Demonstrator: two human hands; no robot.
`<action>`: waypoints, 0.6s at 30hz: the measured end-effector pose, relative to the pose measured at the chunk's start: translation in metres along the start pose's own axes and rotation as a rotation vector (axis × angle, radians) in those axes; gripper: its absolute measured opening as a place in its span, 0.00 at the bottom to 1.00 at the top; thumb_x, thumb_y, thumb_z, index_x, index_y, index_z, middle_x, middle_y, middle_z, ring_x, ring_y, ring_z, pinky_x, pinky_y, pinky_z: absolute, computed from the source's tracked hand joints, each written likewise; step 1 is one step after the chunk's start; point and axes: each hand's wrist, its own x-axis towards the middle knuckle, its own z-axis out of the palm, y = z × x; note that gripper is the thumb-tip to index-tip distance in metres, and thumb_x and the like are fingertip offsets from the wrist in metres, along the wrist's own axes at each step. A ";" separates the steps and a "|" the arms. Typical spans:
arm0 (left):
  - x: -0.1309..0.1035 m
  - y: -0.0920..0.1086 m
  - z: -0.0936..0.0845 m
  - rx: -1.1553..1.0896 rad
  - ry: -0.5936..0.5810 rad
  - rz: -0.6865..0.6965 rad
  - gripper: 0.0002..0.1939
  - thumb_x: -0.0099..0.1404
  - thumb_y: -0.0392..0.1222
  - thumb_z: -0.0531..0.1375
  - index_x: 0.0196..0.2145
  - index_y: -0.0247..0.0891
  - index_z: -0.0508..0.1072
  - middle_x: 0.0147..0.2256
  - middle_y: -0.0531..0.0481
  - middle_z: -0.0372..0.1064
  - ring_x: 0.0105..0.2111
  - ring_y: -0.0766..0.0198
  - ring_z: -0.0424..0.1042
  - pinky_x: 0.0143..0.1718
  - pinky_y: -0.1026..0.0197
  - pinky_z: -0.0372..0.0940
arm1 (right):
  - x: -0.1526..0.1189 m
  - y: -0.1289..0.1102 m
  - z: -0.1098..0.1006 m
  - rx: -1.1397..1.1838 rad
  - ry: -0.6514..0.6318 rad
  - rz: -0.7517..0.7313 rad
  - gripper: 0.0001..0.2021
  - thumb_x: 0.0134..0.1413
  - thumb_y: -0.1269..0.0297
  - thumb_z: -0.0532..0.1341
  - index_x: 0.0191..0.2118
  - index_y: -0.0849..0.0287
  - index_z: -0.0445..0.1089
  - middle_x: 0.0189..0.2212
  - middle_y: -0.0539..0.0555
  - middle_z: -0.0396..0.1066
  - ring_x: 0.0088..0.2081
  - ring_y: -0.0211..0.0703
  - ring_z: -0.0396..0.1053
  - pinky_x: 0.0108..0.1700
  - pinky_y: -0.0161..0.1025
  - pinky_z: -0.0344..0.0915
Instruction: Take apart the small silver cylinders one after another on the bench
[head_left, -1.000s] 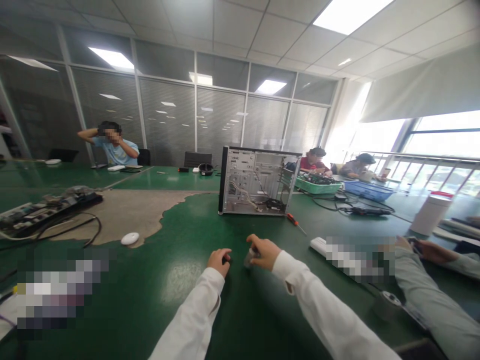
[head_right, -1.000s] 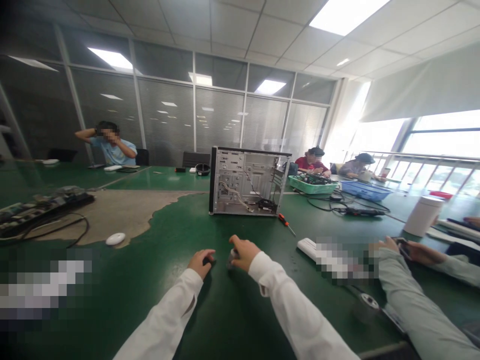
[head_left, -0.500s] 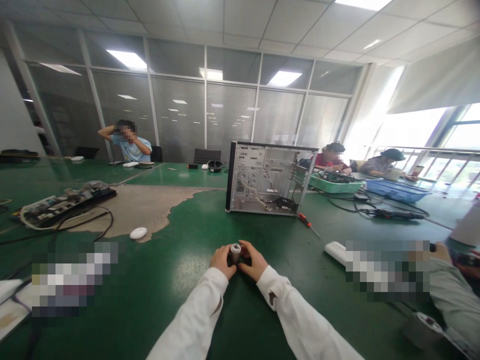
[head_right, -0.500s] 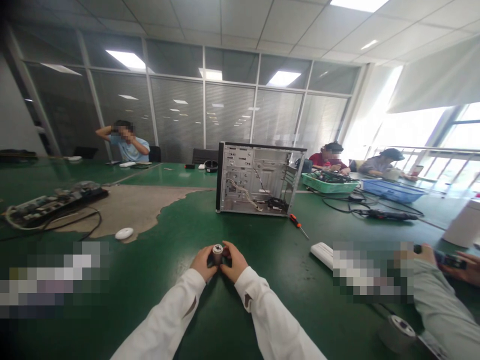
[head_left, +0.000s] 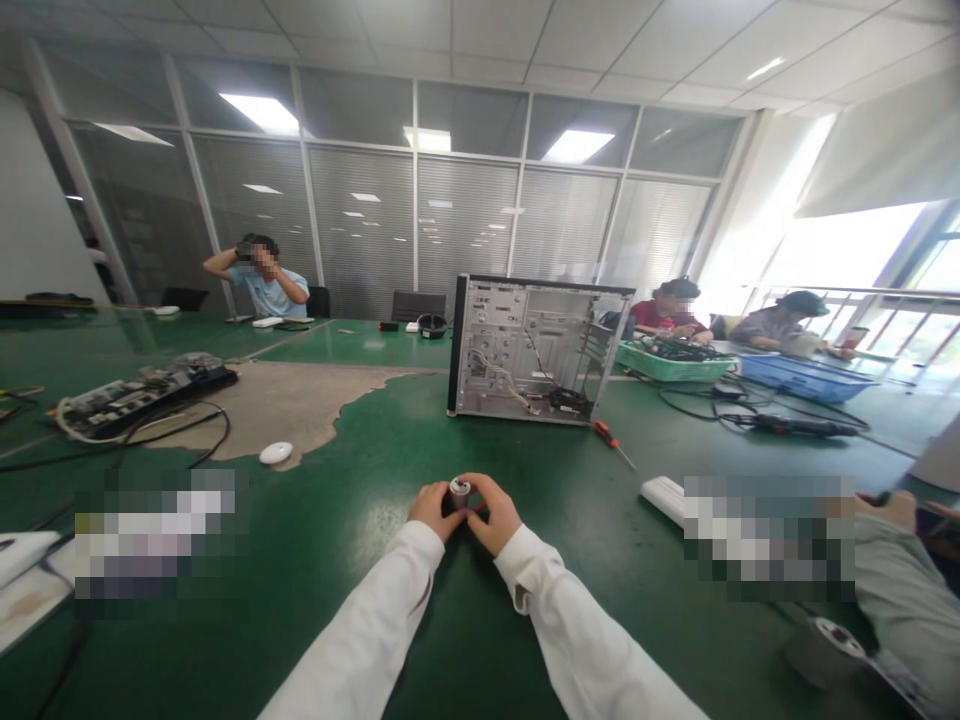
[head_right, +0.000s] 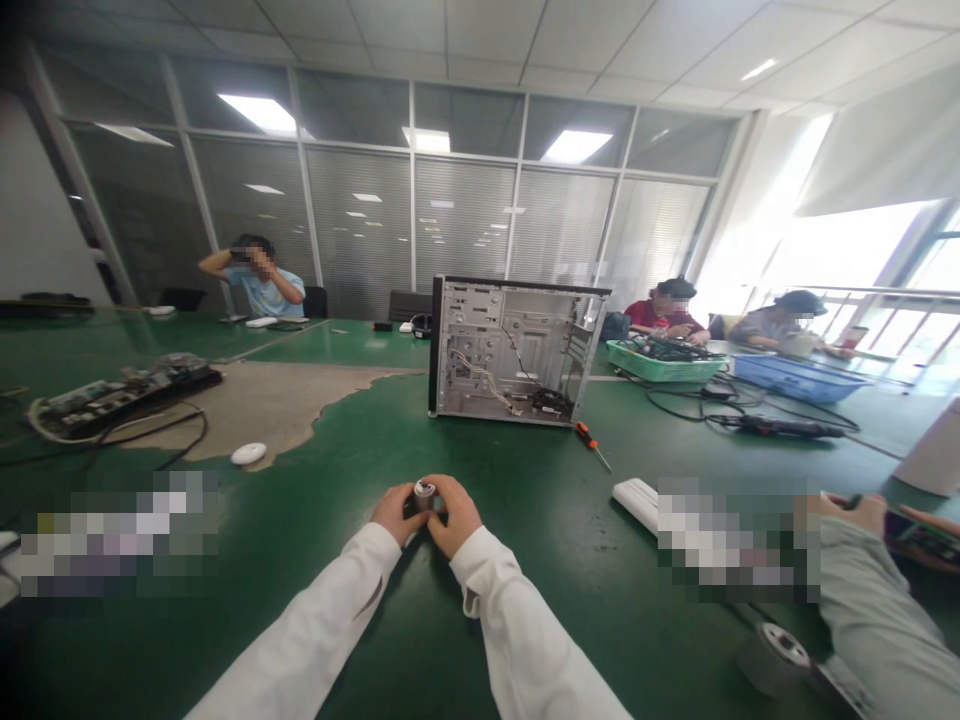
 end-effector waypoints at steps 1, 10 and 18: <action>0.000 0.000 -0.001 -0.013 0.006 0.006 0.19 0.47 0.43 0.59 0.38 0.34 0.66 0.37 0.45 0.66 0.40 0.57 0.63 0.40 0.58 0.57 | 0.000 0.000 0.000 -0.008 -0.001 0.006 0.26 0.33 0.77 0.52 0.44 0.52 0.60 0.41 0.52 0.61 0.40 0.43 0.59 0.32 0.36 0.61; -0.001 -0.003 0.000 -0.414 0.002 -0.041 0.24 0.49 0.43 0.58 0.44 0.35 0.63 0.33 0.47 0.69 0.35 0.60 0.67 0.40 0.59 0.59 | 0.005 0.018 0.000 0.303 0.065 0.242 0.28 0.28 0.79 0.50 0.42 0.52 0.58 0.32 0.48 0.65 0.34 0.39 0.63 0.29 0.35 0.59; 0.003 -0.005 0.004 -0.803 -0.022 -0.183 0.24 0.51 0.50 0.54 0.42 0.34 0.59 0.21 0.54 0.67 0.23 0.65 0.68 0.28 0.62 0.61 | 0.009 0.028 0.006 0.875 0.060 0.457 0.25 0.23 0.78 0.55 0.36 0.54 0.59 0.27 0.46 0.66 0.31 0.39 0.64 0.33 0.40 0.61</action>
